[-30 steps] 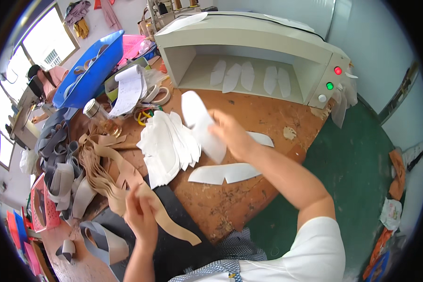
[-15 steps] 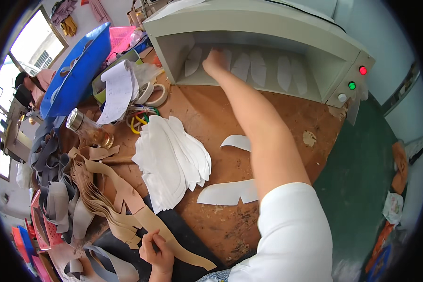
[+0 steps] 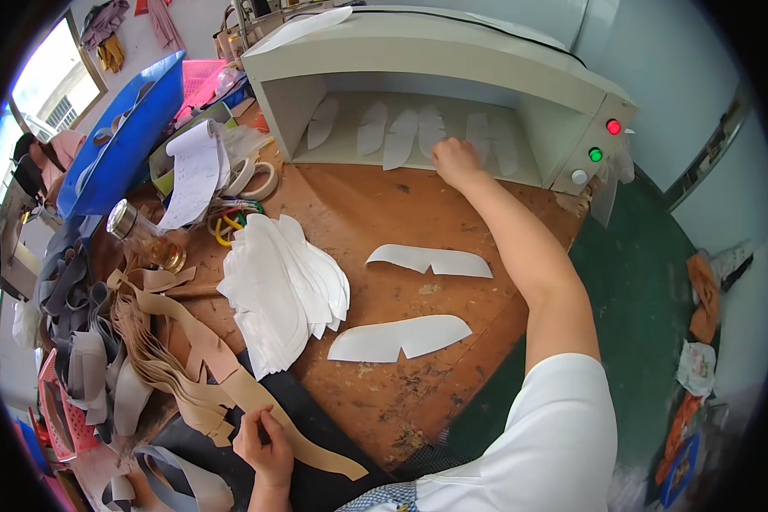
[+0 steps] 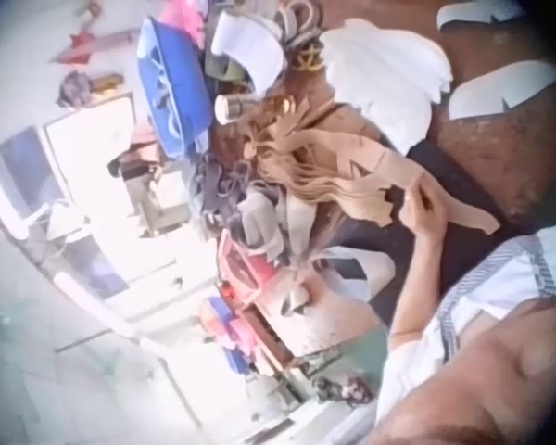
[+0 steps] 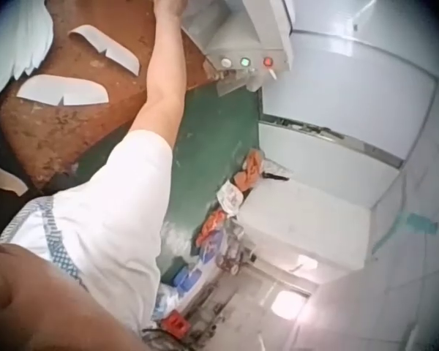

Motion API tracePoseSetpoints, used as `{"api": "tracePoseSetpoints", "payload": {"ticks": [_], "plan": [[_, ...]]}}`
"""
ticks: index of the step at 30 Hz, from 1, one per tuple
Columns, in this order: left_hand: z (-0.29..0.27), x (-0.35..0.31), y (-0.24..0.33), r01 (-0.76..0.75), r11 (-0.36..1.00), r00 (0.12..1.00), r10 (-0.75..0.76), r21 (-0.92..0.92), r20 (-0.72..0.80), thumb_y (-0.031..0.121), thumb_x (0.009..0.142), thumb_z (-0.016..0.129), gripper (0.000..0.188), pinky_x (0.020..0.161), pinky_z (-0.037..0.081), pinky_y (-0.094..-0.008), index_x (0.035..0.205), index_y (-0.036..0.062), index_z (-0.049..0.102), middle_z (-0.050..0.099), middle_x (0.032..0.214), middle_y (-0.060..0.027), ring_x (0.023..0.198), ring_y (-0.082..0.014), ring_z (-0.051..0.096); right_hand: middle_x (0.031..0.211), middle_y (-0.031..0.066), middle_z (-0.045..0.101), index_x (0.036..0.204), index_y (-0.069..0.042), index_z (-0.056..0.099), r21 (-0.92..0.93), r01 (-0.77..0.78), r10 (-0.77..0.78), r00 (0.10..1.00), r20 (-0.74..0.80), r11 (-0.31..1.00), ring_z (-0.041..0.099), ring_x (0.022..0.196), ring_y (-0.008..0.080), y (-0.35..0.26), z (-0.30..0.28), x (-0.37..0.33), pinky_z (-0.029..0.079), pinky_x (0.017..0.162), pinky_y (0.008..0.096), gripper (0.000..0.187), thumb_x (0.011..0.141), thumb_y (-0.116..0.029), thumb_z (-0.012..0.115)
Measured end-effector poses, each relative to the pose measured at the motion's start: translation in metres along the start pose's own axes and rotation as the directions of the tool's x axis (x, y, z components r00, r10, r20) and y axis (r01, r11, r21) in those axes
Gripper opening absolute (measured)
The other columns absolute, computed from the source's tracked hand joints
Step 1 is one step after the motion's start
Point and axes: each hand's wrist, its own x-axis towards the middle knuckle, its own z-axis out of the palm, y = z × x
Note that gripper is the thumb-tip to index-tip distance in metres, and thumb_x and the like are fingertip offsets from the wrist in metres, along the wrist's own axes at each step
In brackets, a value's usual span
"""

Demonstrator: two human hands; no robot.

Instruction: Assembling and lining up leather and fabric components for shoe manufacturing at a workbench.

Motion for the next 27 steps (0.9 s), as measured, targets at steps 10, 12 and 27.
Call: {"api": "tracePoseSetpoints", "payload": {"ticks": [10, 12, 27], "plan": [[0.002, -0.003, 0.001, -0.049, 0.999, 0.999, 0.049, 0.021, 0.013, -0.006, 0.089, 0.06, 0.008, 0.046, 0.038, -0.0254, 0.09, 0.0001, 0.065, 0.056, 0.061, -0.0064, 0.046, -0.0124, 0.052, 0.085, 0.0173, 0.071, 0.079, -0.003, 0.074, -0.272, 0.155, -0.139, 0.987, 0.076, 0.95, 0.071, 0.083, 0.0345, -0.024, 0.005, 0.012, 0.058, 0.075, 0.0441, 0.01, 0.076, -0.003, 0.064], [0.001, -0.004, 0.001, -0.049, 0.998, 0.999, 0.048, 0.025, 0.019, -0.006, 0.089, 0.06, 0.008, 0.046, 0.038, -0.0257, 0.09, 0.0003, 0.065, 0.056, 0.061, -0.0066, 0.046, -0.0125, 0.052, 0.088, 0.0193, 0.07, 0.08, -0.001, 0.073, -0.248, 0.175, -0.166, 0.984, 0.059, 0.953, 0.07, 0.086, 0.0359, -0.021, 0.007, 0.011, 0.057, 0.075, 0.0448, 0.01, 0.077, -0.002, 0.063], [0.007, -0.001, 0.001, -0.109, 0.992, 0.994, 0.107, -0.065, -0.037, -0.003, 0.09, 0.062, 0.005, 0.045, 0.037, -0.0257, 0.091, -0.0001, 0.066, 0.054, 0.058, -0.0061, 0.045, -0.0108, 0.05, 0.077, 0.0169, 0.07, 0.084, 0.003, 0.069, -0.08, 0.009, 0.0, 0.994, 0.108, 0.997, 0.072, 0.07, 0.026, -0.036, -0.187, -0.002, 0.056, 0.062, 0.0369, 0.009, 0.083, -0.001, 0.061]]}}
